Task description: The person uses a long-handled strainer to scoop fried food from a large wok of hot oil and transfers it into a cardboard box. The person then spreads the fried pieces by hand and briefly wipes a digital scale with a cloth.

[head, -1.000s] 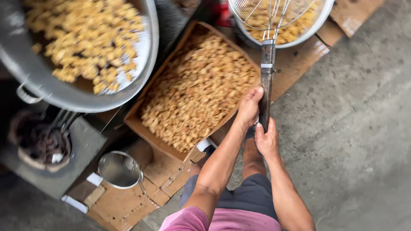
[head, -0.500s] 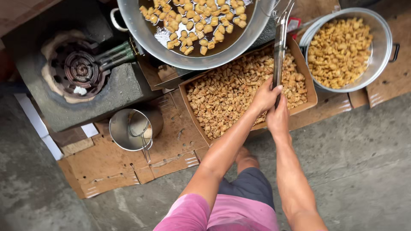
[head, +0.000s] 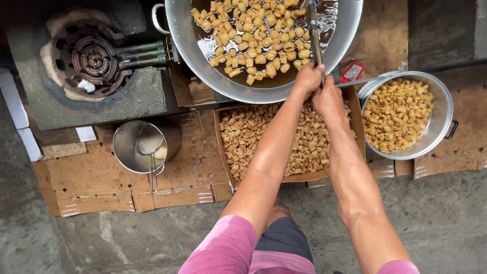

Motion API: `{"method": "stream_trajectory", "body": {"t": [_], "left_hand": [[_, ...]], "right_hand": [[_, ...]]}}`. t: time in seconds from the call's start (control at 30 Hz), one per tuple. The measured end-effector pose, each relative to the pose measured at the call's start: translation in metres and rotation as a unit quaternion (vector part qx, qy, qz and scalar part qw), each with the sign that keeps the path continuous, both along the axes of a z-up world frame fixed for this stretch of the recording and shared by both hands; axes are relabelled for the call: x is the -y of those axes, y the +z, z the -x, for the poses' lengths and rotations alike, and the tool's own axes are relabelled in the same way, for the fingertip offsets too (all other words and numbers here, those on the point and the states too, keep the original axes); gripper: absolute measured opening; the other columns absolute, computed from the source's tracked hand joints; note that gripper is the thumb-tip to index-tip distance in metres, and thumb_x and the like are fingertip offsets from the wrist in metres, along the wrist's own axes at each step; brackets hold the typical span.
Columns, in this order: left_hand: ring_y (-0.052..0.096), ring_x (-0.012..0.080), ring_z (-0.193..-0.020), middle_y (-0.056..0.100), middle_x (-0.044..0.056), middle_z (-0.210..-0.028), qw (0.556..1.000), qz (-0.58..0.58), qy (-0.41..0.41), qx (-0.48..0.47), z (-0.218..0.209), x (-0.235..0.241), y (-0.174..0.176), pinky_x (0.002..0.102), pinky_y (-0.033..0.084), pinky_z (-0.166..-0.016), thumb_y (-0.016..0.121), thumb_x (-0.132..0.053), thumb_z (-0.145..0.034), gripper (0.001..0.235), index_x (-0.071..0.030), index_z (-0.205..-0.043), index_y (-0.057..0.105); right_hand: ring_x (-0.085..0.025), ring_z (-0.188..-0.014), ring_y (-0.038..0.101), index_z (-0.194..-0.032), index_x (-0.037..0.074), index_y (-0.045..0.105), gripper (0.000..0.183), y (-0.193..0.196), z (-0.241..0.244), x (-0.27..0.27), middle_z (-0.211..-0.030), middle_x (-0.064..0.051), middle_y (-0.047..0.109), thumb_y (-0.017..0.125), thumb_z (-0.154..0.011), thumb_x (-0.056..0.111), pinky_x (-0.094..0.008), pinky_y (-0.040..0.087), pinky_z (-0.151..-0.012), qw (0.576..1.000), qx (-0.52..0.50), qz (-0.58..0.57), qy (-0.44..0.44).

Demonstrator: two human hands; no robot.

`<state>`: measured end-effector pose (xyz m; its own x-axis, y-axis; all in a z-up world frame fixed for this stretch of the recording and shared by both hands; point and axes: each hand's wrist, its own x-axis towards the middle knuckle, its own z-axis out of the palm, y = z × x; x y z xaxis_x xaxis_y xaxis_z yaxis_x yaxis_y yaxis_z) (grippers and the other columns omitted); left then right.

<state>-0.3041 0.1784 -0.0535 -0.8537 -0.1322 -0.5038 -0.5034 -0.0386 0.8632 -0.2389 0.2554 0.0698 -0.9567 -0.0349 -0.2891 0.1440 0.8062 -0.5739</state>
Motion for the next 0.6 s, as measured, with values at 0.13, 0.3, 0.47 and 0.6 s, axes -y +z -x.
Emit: {"method": "stream_trajectory", "body": {"t": [0.13,0.3,0.47,0.6], "left_hand": [[0.067,0.0289,-0.077,0.07,0.019,-0.095,0.991,-0.121,0.048,0.045,0.003,0.025,0.007,0.042,0.055,-0.057,0.06,-0.02,-0.099,0.038,0.01,-0.122,0.062],[0.067,0.0283,-0.088,0.065,0.02,-0.109,0.961,-0.259,0.062,0.08,-0.039,0.037,0.043,0.044,0.06,-0.077,0.054,-0.017,-0.105,0.039,0.013,-0.131,0.054],[0.064,0.0302,-0.119,0.061,0.022,-0.133,0.955,-0.254,0.034,0.151,-0.117,0.024,0.1,0.047,0.054,-0.107,0.056,-0.015,-0.103,0.062,0.003,-0.152,0.023],[0.067,0.0327,-0.115,0.066,0.022,-0.126,0.975,-0.191,-0.038,0.111,-0.167,0.007,0.12,0.045,0.054,-0.102,0.058,-0.016,-0.098,0.057,-0.001,-0.149,0.036]], "right_hand": [[-0.054,-0.098,0.065,-0.127,-0.004,0.05,0.033,0.016,0.014,0.006,-0.102,-0.036,0.067,0.06,-0.099,0.01,-0.061,0.051,-0.085,0.995,-0.003,-0.039,0.094],[-0.052,-0.096,0.067,-0.132,-0.001,0.05,0.035,0.049,-0.012,-0.002,-0.111,-0.032,0.067,0.058,-0.101,0.012,-0.062,0.053,-0.083,0.978,0.042,-0.124,0.165],[-0.05,-0.099,0.067,-0.141,-0.001,0.047,0.043,0.074,-0.085,-0.021,-0.117,-0.033,0.065,0.056,-0.1,0.009,-0.06,0.055,-0.086,0.987,0.039,-0.085,0.131],[-0.048,-0.099,0.068,-0.143,-0.004,0.044,0.044,0.078,-0.146,-0.016,-0.12,-0.033,0.064,0.055,-0.102,0.009,-0.056,0.057,-0.084,0.997,0.049,-0.058,0.027]]}}
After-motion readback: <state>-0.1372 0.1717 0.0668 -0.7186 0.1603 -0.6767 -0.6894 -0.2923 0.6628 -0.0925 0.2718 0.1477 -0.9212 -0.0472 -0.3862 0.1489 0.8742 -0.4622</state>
